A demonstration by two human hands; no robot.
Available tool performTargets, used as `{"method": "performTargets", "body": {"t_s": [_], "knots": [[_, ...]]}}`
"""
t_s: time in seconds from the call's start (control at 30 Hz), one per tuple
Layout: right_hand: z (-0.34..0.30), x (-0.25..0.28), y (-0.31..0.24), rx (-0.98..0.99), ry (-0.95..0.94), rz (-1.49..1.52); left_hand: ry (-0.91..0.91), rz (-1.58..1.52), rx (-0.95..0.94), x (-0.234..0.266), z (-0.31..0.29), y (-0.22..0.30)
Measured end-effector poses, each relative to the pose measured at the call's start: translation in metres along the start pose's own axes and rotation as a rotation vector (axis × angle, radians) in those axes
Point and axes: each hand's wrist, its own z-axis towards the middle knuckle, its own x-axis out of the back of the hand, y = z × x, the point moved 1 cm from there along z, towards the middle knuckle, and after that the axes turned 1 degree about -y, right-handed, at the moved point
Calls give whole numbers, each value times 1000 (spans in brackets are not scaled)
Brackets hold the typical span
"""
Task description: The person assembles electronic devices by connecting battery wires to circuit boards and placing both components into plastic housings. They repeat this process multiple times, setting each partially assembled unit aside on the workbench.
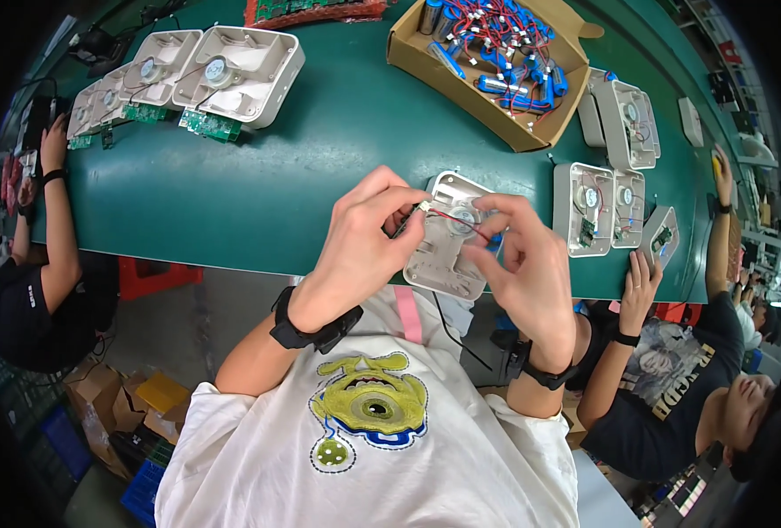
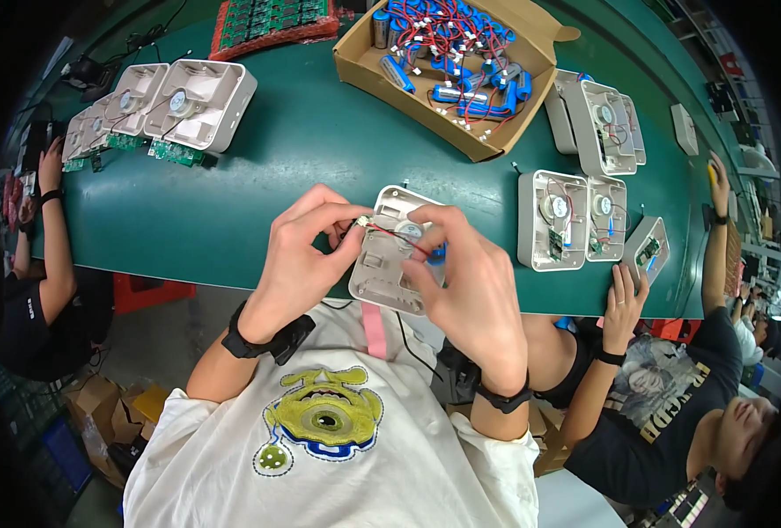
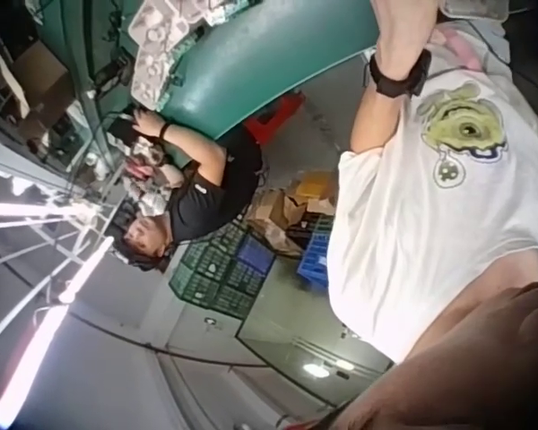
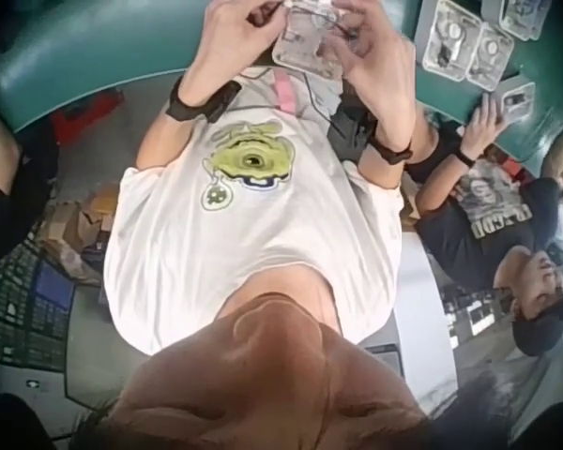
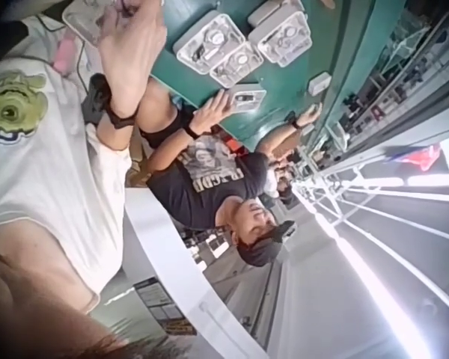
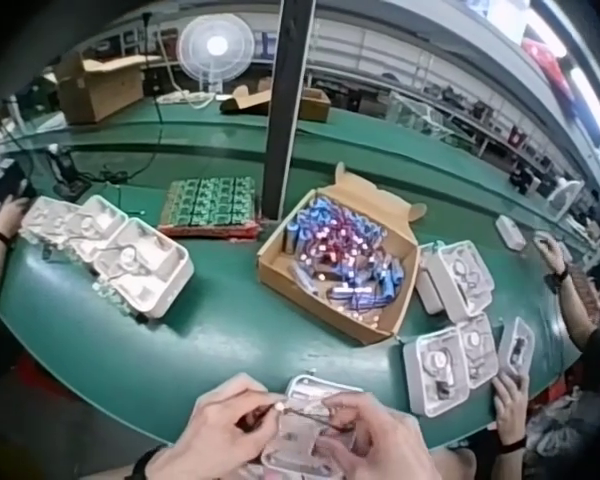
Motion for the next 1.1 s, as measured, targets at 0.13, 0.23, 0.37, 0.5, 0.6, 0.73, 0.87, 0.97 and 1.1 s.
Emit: {"method": "performTargets", "body": {"t_s": [0.13, 0.23, 0.37, 0.5, 0.6, 0.73, 0.87, 0.97, 1.1], "knots": [[2, 5, 18, -14, 50, 229, -58, 16, 40, 7, 5, 4], [-2, 0, 32, 84, 154, 302, -115, -15, 106, 10, 7, 7], [-22, -12, 48, 188, 245, 416, -187, -58, 227, 13, 5, 11], [-45, -15, 29, 96, 218, 37, -203, -25, 232, 15, 1, 10], [-64, -20, 30, 71, 195, -7, -188, -28, 188, 15, 1, 12], [-67, -22, 28, 21, 172, 2, -278, 53, 316, 14, 4, 19], [-77, -19, 35, 59, 250, -1, 3, 455, -151, 7, 1, 36], [-93, -16, 49, 83, 326, 145, -351, 503, -468, -6, 4, 58], [-100, -33, 70, 37, 411, 549, -529, 617, -639, -37, 7, 41]]}}
